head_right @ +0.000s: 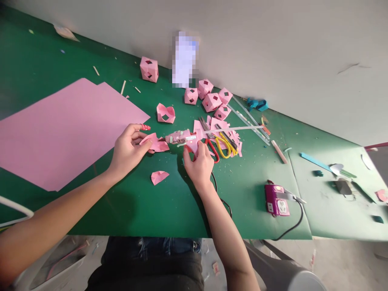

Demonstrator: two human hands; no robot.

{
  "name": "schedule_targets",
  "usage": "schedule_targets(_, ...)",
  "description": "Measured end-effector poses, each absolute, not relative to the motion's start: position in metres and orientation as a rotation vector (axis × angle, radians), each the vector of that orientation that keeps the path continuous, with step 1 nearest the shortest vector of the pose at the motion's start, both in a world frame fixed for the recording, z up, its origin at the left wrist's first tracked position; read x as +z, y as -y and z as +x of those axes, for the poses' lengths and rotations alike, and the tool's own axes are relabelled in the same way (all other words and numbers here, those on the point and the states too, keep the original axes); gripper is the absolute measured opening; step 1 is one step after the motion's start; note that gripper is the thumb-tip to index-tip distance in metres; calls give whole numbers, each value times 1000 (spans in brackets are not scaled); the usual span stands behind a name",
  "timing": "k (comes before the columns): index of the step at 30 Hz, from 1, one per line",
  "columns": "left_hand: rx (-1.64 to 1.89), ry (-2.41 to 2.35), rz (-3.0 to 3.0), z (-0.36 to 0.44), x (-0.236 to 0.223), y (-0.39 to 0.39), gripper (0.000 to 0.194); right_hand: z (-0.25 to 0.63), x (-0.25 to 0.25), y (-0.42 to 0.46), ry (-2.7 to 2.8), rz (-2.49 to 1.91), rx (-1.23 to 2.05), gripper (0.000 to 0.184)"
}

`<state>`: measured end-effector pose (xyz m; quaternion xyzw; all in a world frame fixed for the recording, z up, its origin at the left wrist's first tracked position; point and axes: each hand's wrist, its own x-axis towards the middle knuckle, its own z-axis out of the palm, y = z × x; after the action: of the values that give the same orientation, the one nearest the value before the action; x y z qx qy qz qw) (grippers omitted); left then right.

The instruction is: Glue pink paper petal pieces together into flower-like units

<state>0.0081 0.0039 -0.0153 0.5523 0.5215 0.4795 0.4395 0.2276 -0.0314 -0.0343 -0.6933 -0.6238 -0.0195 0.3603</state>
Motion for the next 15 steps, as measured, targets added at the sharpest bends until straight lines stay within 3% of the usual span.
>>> schedule_targets(15,1196,-1294,1363,8,-17,-4,30,228,-31,32,1656,-1812,-128,26)
